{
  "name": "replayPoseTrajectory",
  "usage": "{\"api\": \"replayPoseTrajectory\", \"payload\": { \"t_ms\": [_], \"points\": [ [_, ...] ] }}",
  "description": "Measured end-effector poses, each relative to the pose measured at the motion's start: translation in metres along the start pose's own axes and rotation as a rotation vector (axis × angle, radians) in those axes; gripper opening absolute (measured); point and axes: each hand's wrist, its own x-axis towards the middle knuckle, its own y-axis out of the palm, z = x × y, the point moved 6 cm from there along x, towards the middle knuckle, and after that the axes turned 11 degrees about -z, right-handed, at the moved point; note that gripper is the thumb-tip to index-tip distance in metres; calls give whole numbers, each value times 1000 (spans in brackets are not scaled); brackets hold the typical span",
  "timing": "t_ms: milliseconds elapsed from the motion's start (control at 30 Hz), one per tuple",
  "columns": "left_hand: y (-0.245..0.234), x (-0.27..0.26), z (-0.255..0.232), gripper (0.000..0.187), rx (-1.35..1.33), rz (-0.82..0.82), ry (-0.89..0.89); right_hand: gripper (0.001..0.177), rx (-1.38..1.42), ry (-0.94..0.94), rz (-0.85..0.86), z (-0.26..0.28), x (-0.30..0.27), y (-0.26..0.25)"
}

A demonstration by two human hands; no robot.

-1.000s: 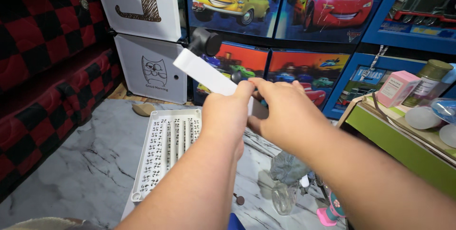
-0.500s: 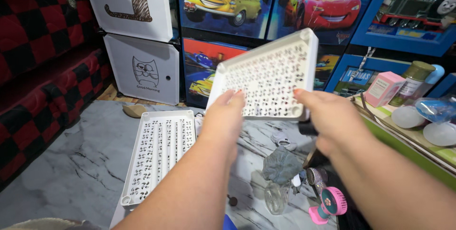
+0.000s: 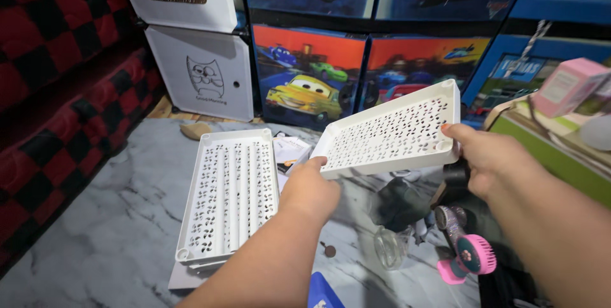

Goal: The person wipes small black plastic components with a gray cloth, then attaches them to a white perforated plastic tray. The person also wipes a white cylindrical rod with the cloth and places it into the tray.

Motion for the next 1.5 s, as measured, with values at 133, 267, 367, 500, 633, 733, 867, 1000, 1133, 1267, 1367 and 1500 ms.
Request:
{"api": "replayPoseTrajectory", "payload": {
  "t_ms": [133,267,367,500,633,733,867,1000,1133,1267,1367,1500],
  "points": [
    [18,11,8,60,133,19,39,37,-17,32,-17,-7,5,11],
    [34,15,1,49,153,-18,195,37,-78,86,21,-16,5,21],
    [50,17,2,39,145,64,123,40,-66,86,68,-17,10,25],
    [71,23,3,23,74,89,57,43,-132,-12,-36,-9,18,15],
    [79,38,0,17,9,-13,129,46,-178,-69,-121,-4,16,15],
    [80,51,-5,14,67,-147,228,50,-309,-427,-125,11,5,19],
    [88,62,-11,21,60,-170,242,41,-826,-1688,-244,32,-69,42],
    [96,65,-19,21,65,-171,192,29,-1044,-1587,24,7,-83,67],
    [96,71,-19,24,25,-160,86,38,-1132,-1409,202,-15,-74,94],
    [108,76,-8,29,105,-79,140,20,-1200,-1286,198,-40,-46,103],
    [117,88,2,34,50,-35,207,22,-1123,-1262,199,-51,-22,109],
    [125,100,13,48,20,-117,402,20,-1104,-1172,197,-65,9,115]
  ]
}}
